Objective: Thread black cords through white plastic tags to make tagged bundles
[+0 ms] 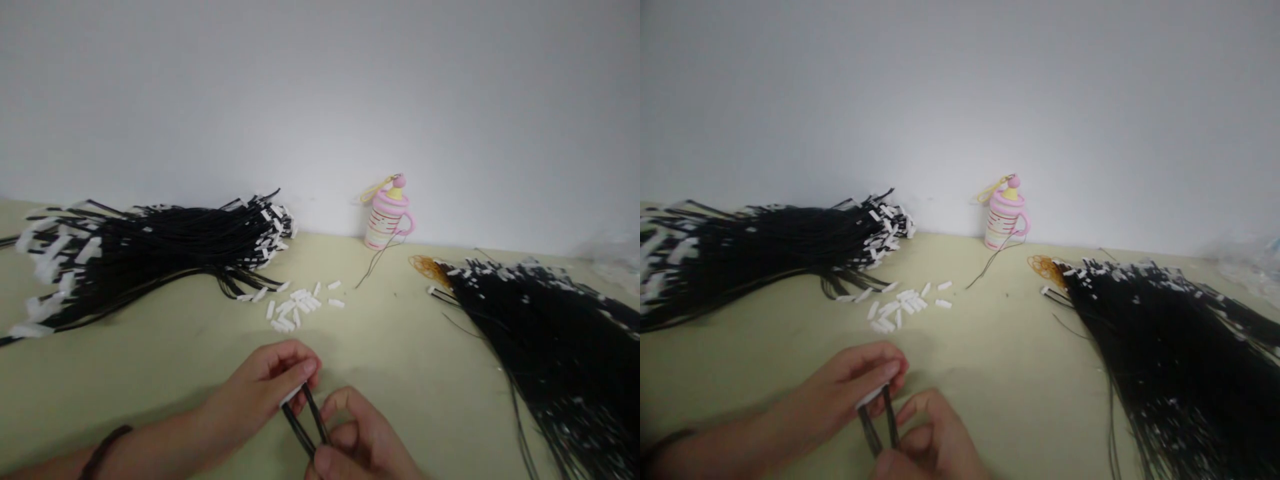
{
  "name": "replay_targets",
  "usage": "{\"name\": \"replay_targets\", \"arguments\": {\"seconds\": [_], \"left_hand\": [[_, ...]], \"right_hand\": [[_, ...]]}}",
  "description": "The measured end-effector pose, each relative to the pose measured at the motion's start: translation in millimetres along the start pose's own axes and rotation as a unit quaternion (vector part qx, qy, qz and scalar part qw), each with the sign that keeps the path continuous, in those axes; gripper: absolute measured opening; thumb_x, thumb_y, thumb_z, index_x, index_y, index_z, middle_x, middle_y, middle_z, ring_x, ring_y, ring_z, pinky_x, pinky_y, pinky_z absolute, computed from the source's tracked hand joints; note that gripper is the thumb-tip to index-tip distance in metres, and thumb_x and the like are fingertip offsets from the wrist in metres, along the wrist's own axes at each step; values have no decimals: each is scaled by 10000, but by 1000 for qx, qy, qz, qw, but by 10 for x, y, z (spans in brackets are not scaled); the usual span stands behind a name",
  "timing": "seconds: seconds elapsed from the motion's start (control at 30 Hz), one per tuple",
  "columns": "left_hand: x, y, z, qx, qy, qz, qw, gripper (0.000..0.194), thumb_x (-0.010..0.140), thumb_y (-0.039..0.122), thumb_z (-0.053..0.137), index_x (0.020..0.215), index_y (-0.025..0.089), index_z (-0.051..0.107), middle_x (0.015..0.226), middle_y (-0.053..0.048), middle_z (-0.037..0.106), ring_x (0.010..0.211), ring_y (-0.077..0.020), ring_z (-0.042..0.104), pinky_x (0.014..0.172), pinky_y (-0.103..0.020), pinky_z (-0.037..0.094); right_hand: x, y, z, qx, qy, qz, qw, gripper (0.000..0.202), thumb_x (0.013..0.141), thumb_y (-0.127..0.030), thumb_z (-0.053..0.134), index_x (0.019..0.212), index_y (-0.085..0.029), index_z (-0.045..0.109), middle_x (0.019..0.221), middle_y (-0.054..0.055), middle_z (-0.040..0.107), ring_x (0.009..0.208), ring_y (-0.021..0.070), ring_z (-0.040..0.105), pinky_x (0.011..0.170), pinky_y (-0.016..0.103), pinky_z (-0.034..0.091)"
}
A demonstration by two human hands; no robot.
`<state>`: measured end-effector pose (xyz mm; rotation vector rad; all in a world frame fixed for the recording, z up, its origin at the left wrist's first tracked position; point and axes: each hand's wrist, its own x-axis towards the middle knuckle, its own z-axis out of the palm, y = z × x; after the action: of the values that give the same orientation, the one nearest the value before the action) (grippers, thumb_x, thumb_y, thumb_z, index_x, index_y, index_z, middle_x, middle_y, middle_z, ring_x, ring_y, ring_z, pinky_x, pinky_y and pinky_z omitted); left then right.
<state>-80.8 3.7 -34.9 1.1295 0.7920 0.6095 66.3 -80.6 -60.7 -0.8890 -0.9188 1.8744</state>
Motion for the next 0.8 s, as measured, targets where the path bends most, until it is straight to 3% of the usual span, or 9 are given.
{"name": "replay_targets", "arguments": {"seconds": [0.2,0.33,0.5,0.67,0.8], "left_hand": [[9,-21,9,-106,-33,11,994,268,831,364,504,772,134,627,709,-32,622,675,-138,564,652,-264,433],[2,-25,18,-26,-81,46,995,202,810,288,556,706,127,620,701,-31,619,654,-126,549,640,-253,419],[43,-23,5,-112,-51,57,991,155,831,265,531,744,141,567,675,-2,580,643,-108,532,646,-252,430],[56,-9,-15,-135,-47,64,988,155,840,227,519,723,127,539,616,22,541,652,-95,513,684,-245,427],[-27,35,47,-154,-68,65,984,228,881,251,437,690,139,497,605,52,492,660,-85,497,715,-248,412]], "right_hand": [[-52,-78,113,-64,62,-27,996,480,713,-579,585,821,-138,429,655,31,619,445,72,565,419,172,400],[-33,-110,161,-79,112,-86,987,409,747,-514,586,844,-140,449,703,42,637,520,105,599,442,195,423],[-132,-180,102,-63,134,-69,987,303,692,-375,685,765,-107,564,742,29,624,589,76,549,579,212,423],[-772,-203,25,-104,113,28,988,193,707,-298,677,749,-111,646,761,31,618,696,93,537,711,228,375],[-1411,-273,92,-182,89,147,968,214,711,-308,673,819,-123,673,705,18,567,618,72,456,586,204,303]]}}
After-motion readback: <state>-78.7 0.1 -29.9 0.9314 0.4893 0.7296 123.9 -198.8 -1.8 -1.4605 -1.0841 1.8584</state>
